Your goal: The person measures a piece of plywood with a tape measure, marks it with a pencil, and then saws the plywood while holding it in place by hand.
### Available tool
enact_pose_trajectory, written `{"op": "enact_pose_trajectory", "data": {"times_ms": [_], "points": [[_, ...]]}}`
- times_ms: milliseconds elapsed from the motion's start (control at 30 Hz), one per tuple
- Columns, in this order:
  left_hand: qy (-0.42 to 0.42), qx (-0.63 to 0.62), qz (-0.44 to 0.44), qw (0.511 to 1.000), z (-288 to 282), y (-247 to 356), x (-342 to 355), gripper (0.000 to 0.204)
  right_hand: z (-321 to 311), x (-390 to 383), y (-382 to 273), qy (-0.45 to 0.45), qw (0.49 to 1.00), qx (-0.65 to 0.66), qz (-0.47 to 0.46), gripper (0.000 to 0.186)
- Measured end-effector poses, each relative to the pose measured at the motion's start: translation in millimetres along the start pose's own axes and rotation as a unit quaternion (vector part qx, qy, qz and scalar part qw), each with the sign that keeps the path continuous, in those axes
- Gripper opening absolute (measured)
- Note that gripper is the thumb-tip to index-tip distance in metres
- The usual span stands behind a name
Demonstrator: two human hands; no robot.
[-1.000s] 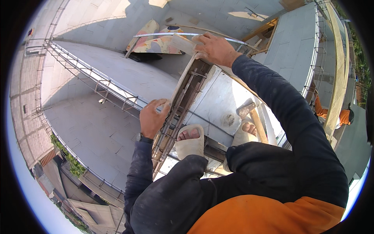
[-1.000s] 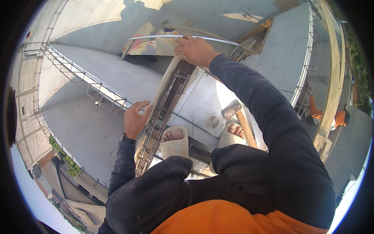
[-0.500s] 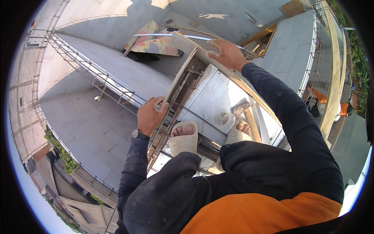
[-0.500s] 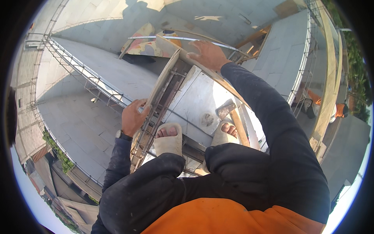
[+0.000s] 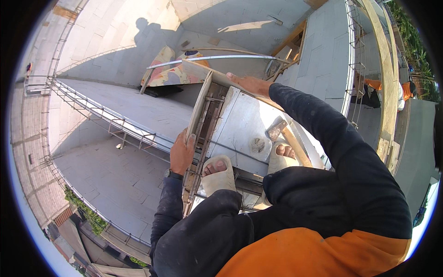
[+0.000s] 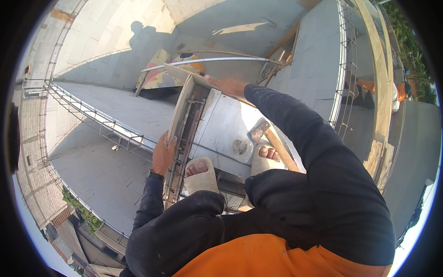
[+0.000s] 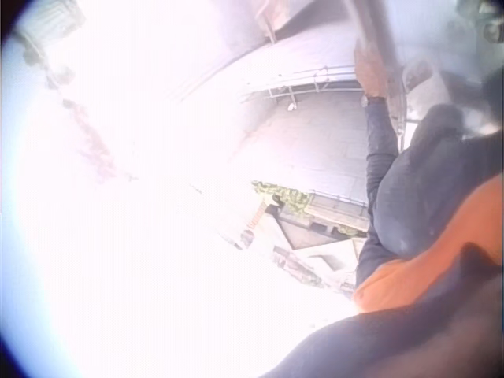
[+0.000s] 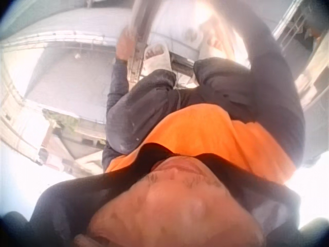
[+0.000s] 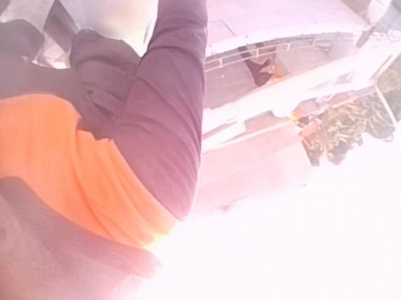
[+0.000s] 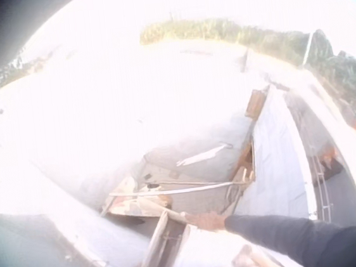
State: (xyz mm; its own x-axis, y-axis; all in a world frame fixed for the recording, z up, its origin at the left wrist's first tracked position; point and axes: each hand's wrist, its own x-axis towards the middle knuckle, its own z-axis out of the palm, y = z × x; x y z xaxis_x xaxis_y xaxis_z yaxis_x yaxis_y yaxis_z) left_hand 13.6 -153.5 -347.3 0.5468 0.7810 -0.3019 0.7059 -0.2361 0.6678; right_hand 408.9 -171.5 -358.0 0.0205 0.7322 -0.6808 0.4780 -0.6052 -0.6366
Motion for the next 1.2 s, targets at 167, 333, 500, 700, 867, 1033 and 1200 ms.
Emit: {"op": "enact_pose_trajectory", "data": {"times_ms": [167, 333, 500, 700, 867, 1033, 1200], "points": [[-0.01, 0.007, -0.063, 0.998, 9, -7, 3, 0.049, -16, 4, 12, -0.003, 0.994, 0.111, -0.022, 0.118], [0.015, 0.033, -0.045, 0.998, 18, -16, 4, 0.043, -12, 7, 26, 0.068, 0.99, 0.121, -0.025, 0.119], [0.0, 0.01, -0.072, 0.997, 15, -14, 5, 0.041, 4, 6, 38, 0.031, 0.996, 0.074, -0.037, 0.119], [-0.061, -0.046, -0.132, 0.988, 8, -14, 7, 0.047, 3, 5, 35, -0.023, 0.995, 0.032, -0.097, 0.106], [-0.072, -0.08, -0.154, 0.982, 7, -19, 7, 0.044, -1, 4, 32, 0.05, 0.988, -0.002, -0.145, 0.096], [-0.101, -0.116, -0.17, 0.973, 4, -17, 7, 0.047, 2, 4, 33, -0.019, 0.986, 0.079, -0.147, 0.094], [-0.103, -0.116, -0.17, 0.973, 2, -6, 11, 0.038, 5, 4, 33, 0.111, 0.977, 0.003, -0.183, 0.093]]}}
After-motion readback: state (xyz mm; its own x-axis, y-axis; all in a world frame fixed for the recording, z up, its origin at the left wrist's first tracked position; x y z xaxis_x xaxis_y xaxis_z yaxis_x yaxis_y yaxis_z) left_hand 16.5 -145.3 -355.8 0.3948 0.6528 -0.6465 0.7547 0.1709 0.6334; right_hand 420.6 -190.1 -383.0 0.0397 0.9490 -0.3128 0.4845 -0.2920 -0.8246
